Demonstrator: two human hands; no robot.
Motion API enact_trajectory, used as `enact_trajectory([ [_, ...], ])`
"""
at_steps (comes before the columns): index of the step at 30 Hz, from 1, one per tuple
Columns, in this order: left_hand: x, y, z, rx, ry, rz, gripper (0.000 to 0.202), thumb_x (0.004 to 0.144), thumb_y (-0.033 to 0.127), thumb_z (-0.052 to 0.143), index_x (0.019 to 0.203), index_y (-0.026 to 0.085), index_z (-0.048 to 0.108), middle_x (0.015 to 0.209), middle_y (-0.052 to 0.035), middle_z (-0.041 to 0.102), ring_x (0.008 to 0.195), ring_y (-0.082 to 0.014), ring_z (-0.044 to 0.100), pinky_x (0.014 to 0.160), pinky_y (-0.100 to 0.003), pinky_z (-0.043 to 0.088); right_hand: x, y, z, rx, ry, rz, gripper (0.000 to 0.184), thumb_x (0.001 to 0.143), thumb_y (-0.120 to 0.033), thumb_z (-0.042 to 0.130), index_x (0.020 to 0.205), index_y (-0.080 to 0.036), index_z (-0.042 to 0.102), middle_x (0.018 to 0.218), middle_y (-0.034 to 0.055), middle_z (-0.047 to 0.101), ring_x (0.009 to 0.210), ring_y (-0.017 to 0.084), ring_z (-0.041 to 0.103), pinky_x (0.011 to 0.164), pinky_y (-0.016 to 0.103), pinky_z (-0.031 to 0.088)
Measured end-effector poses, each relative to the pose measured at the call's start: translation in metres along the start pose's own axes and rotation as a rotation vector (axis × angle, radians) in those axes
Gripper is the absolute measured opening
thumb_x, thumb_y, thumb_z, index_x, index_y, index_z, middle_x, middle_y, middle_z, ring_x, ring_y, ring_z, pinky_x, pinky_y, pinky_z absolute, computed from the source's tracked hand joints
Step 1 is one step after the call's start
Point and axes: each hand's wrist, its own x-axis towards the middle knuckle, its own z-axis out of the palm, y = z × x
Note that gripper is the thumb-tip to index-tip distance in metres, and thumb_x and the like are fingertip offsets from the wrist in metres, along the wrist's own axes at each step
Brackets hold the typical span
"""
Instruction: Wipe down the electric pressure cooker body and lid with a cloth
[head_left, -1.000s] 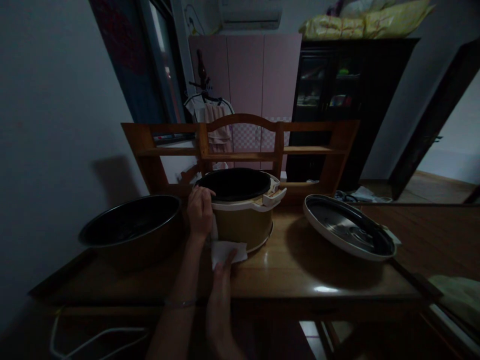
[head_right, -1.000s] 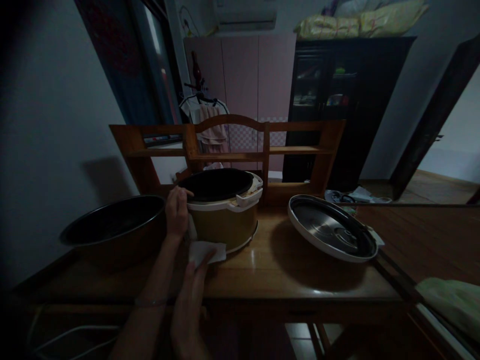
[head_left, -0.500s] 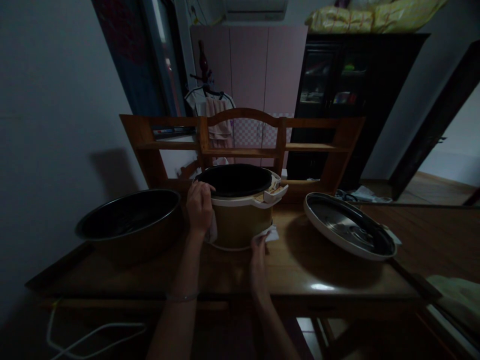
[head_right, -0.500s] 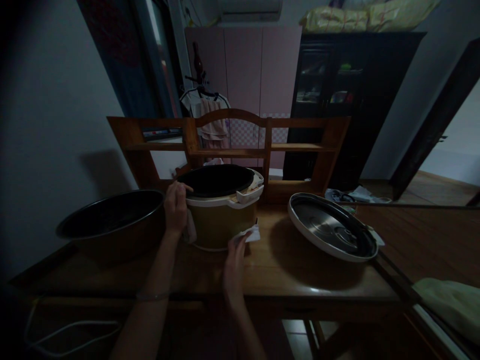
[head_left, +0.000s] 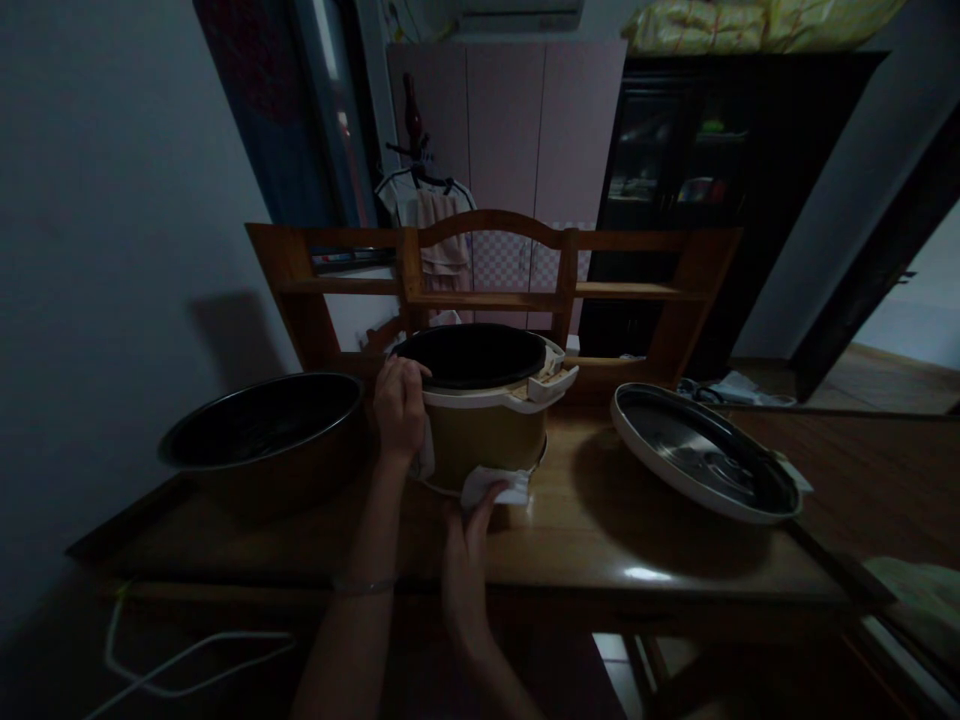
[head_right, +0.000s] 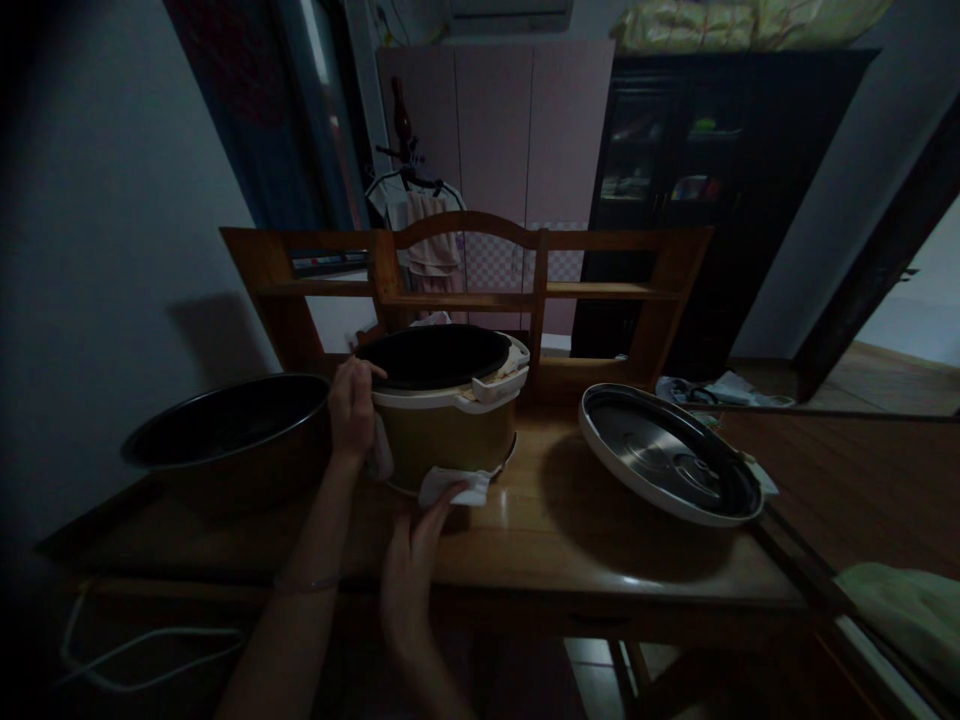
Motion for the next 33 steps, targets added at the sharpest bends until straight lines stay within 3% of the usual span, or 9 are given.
enact_trajectory([
  [9,-0.001,-0.002,0.0,0.014,-0.015,-0.035,0.045,0.104,0.046,0.025,0.083,0.024,0.057,0.092,-0.0047,0.061,0.101,-0.0207,0.058,0.101,-0.036,0.042,-0.018,0.005,0.019,-0.021,-0.073,0.034,0.092,0.098,-0.053,0.042,0.159,-0.012,-0.014,0.166,0.0032,-0.016,0.154,0.018,-0.01,0.125,0.043,0.001],
  [18,-0.001,-0.002,-0.001,0.002,-0.012,-0.025,0.043,0.104,0.044,0.026,0.083,0.024,0.057,0.09,-0.0042,0.061,0.1,-0.0207,0.057,0.103,-0.037,0.041,-0.04,-0.011,0.022,0.011,-0.248,0.176,0.09,0.099,-0.051,0.042,0.16,-0.014,-0.012,0.168,0.0048,0.004,0.155,0.02,0.008,0.125,0.045,0.015],
  [21,-0.001,-0.002,-0.001,0.009,-0.025,-0.027,0.043,0.104,0.044,0.026,0.083,0.024,0.057,0.091,-0.0046,0.06,0.101,-0.021,0.057,0.102,-0.037,0.041,-0.042,-0.012,0.011,0.05,-0.228,0.151,0.091,0.097,-0.054,0.044,0.16,-0.016,-0.01,0.168,0.0031,0.0,0.155,0.02,0.008,0.125,0.044,0.015],
  [24,-0.001,-0.002,-0.001,0.012,-0.031,-0.024,0.043,0.104,0.044,0.026,0.083,0.023,0.057,0.091,-0.005,0.06,0.101,-0.0211,0.056,0.101,-0.037,0.042,-0.022,-0.013,-0.016,0.013,-0.045,0.038,0.096,0.094,-0.058,0.049,0.161,-0.019,-0.008,0.167,0.0006,-0.009,0.155,0.02,-0.002,0.126,0.043,0.008],
  [27,-0.001,-0.001,-0.001,0.014,-0.016,-0.025,0.044,0.105,0.045,0.025,0.083,0.023,0.057,0.091,-0.0047,0.06,0.101,-0.0202,0.057,0.1,-0.035,0.042,0.017,-0.017,-0.049,-0.002,0.131,-0.036,0.094,0.094,-0.054,0.047,0.161,-0.02,-0.009,0.167,0.002,-0.006,0.155,0.021,0.001,0.126,0.045,0.006],
  [30,0.0,0.001,-0.001,0.029,-0.018,-0.036,0.046,0.104,0.046,0.025,0.083,0.022,0.057,0.091,-0.0042,0.06,0.101,-0.0191,0.057,0.1,-0.034,0.042,0.049,-0.017,-0.069,-0.026,0.115,-0.04,0.093,0.092,-0.048,0.05,0.161,-0.021,-0.006,0.167,0.0001,-0.008,0.156,0.02,0.0,0.126,0.041,0.005],
  [33,0.0,0.001,-0.001,0.035,-0.022,-0.028,0.046,0.105,0.045,0.024,0.082,0.022,0.057,0.09,-0.004,0.06,0.101,-0.0187,0.057,0.101,-0.033,0.041,0.059,-0.012,-0.069,-0.027,0.029,-0.02,0.095,0.089,-0.043,0.05,0.161,-0.019,-0.008,0.167,0.0006,-0.009,0.156,0.021,0.003,0.125,0.042,0.009],
])
